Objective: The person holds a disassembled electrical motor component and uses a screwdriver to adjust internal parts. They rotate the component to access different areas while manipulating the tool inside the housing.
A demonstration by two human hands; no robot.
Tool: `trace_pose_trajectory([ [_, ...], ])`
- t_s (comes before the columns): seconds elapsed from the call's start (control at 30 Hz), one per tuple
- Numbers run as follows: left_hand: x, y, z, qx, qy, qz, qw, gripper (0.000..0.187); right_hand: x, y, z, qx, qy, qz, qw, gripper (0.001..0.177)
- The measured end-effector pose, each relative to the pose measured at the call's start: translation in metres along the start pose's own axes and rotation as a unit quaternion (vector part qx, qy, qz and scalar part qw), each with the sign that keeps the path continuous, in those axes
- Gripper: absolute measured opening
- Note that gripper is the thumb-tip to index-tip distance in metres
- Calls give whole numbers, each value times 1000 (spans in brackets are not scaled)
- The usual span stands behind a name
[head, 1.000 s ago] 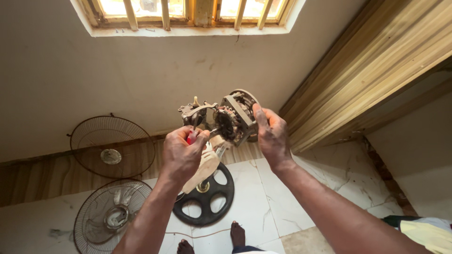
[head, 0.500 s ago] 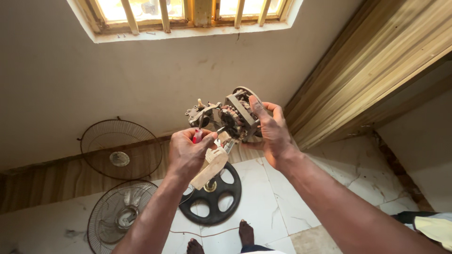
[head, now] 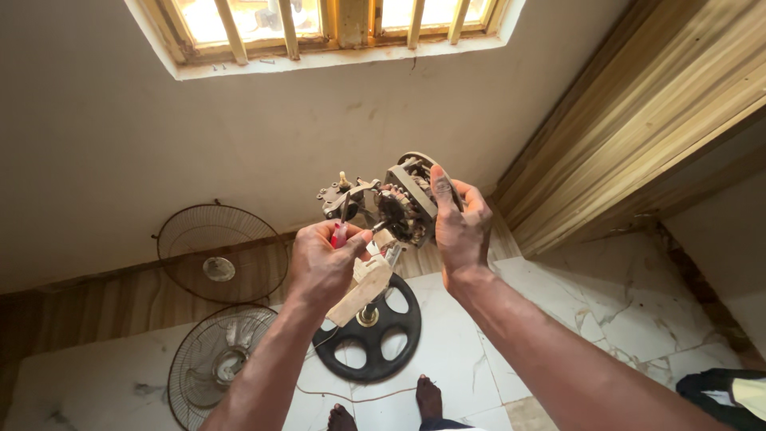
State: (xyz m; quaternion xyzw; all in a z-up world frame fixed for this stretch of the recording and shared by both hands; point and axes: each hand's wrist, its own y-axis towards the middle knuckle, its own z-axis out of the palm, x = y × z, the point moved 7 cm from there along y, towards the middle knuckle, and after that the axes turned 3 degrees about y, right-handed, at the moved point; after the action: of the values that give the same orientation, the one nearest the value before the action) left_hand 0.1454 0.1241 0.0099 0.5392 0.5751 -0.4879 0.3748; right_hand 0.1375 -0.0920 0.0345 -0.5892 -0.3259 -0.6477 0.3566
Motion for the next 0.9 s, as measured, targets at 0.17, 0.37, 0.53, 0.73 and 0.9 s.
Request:
trace_pose_trajectory([
  [0.17,7,5,1,30,-13,-2,999,18,5,-5,-1,-35,-39,-7,999,56],
  [0.37,1,6,0,62,7,44,997,17,14,-9,4,-39,-36,-33,998,50],
  [0.53,-1,7,-3,94,103,60,988,22,21,-9,2,-50,-97,-75,991,46],
  [0.73,-10,4,-9,93,57,73,991,28,15,4,-2,-92,-148,-47,984,59],
  [0.9,-21,-11,-10,45,160,99,981,25,13,7,0,-81,-95,-57,991,55],
])
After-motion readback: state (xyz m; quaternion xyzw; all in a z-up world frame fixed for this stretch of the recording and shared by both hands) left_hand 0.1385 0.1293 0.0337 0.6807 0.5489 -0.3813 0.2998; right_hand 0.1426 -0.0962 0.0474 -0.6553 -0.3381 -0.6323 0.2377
